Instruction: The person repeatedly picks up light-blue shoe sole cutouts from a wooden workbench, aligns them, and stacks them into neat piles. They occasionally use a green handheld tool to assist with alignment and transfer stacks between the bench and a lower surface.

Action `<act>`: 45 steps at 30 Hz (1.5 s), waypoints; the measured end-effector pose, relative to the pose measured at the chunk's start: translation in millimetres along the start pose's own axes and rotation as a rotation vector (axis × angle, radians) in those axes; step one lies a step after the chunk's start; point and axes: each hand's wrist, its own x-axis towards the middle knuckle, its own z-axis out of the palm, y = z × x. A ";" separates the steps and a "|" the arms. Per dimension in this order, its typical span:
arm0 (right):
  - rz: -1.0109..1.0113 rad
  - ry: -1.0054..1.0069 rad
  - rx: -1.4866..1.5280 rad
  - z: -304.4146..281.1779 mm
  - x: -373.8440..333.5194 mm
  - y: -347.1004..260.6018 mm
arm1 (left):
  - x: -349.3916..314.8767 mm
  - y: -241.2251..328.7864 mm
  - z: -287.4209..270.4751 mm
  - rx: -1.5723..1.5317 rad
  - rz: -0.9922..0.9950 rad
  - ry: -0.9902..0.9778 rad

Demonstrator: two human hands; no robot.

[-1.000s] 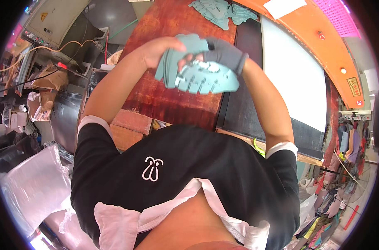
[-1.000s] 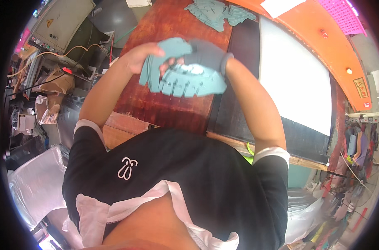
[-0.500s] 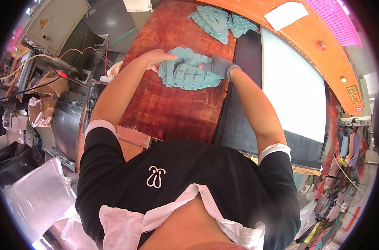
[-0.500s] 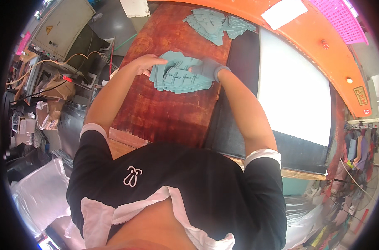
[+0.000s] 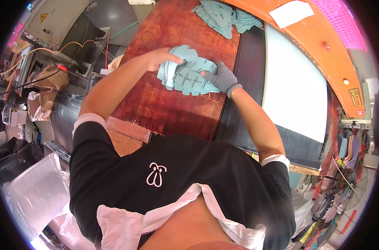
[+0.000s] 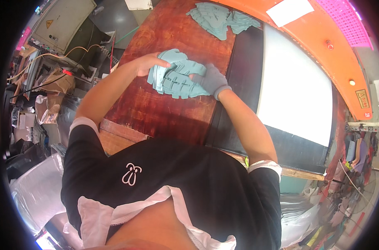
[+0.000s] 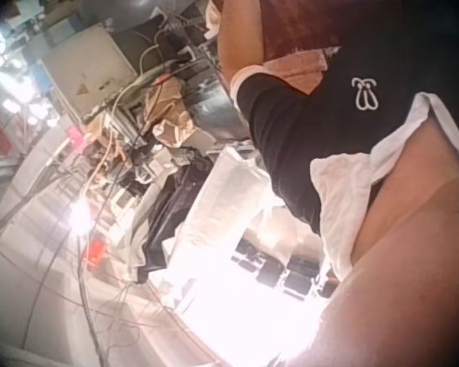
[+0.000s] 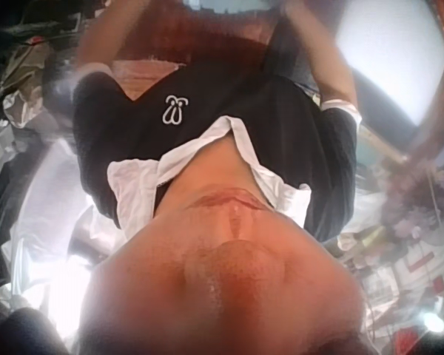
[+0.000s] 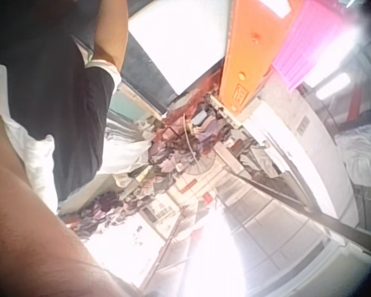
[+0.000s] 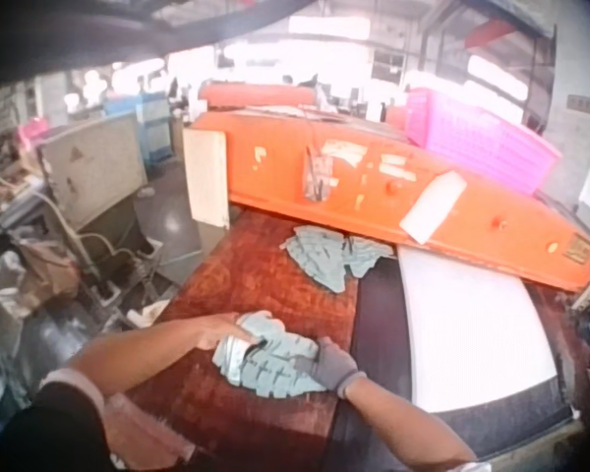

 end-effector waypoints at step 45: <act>-0.549 0.234 -0.529 32.1 -58.7 -41.5 | -44.6 -70.1 44.9 0.337 0.702 0.277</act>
